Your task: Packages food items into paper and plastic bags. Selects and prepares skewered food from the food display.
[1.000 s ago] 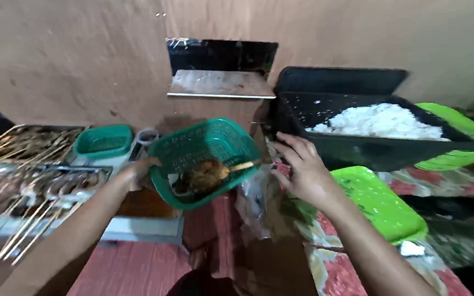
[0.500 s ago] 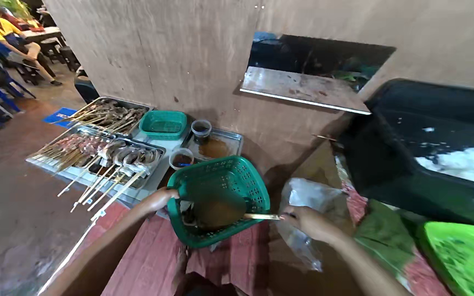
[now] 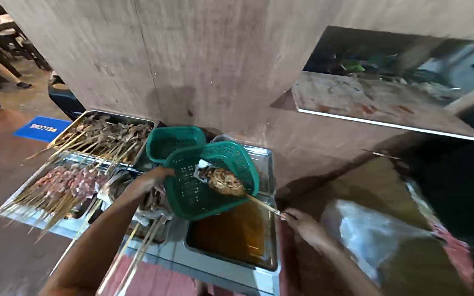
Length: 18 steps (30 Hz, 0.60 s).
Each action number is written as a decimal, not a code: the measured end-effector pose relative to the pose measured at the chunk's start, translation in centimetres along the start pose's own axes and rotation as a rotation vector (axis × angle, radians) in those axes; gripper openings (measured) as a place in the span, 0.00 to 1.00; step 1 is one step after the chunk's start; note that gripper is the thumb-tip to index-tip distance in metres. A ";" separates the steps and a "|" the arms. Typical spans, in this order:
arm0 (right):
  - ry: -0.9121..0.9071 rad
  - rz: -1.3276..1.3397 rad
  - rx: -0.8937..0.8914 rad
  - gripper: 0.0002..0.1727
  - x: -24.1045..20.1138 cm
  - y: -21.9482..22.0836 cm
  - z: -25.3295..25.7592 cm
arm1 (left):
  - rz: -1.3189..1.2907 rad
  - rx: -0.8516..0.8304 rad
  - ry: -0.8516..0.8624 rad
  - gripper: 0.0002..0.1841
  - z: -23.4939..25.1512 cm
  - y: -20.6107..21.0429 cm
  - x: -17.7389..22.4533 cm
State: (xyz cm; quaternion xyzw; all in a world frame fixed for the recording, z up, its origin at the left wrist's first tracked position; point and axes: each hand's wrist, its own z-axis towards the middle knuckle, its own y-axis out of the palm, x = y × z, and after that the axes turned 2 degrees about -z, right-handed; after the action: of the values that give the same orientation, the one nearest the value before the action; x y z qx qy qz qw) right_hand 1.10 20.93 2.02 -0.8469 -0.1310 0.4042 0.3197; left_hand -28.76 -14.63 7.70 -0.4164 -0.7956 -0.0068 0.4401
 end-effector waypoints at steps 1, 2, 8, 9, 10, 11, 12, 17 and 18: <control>0.021 -0.059 -0.024 0.17 -1.5 0.0 1.1 | 0.018 -0.004 -0.001 0.22 0.9 -0.7 0.6; 0.036 -0.134 -0.052 0.18 -2.8 -0.1 2.2 | 0.042 -0.018 -0.003 0.22 1.8 -1.5 1.1; 0.071 -0.233 -0.400 0.20 -9.8 -0.9 6.9 | 0.043 -0.083 0.006 0.23 5.9 -5.4 2.8; 0.066 -0.145 -0.371 0.19 -10.2 -0.2 7.4 | 0.045 -0.072 0.004 0.23 6.7 -6.0 3.1; 0.066 -0.077 -0.312 0.18 -10.6 0.4 7.9 | 0.053 -0.053 -0.001 0.23 7.5 -6.6 3.4; 0.050 -0.049 -0.239 0.17 -10.9 0.9 8.5 | 0.066 -0.025 -0.011 0.24 8.4 -7.4 3.7; 0.027 -0.046 -0.177 0.17 -11.1 1.3 9.0 | 0.084 0.006 -0.021 0.25 9.4 -8.2 3.8; -0.072 0.119 0.028 0.15 -11.3 2.6 9.9 | 0.283 0.142 0.020 0.27 14.9 -12.8 3.9; -0.088 0.153 0.056 0.14 -11.6 2.7 9.7 | 0.303 0.172 0.012 0.26 16.0 -13.6 3.9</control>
State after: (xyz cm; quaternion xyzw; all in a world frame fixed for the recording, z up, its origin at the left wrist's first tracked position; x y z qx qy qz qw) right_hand -13.86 17.50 2.70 -0.8267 -0.0685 0.4675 0.3054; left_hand -50.00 -14.92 5.50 -0.4923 -0.7187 0.1254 0.4748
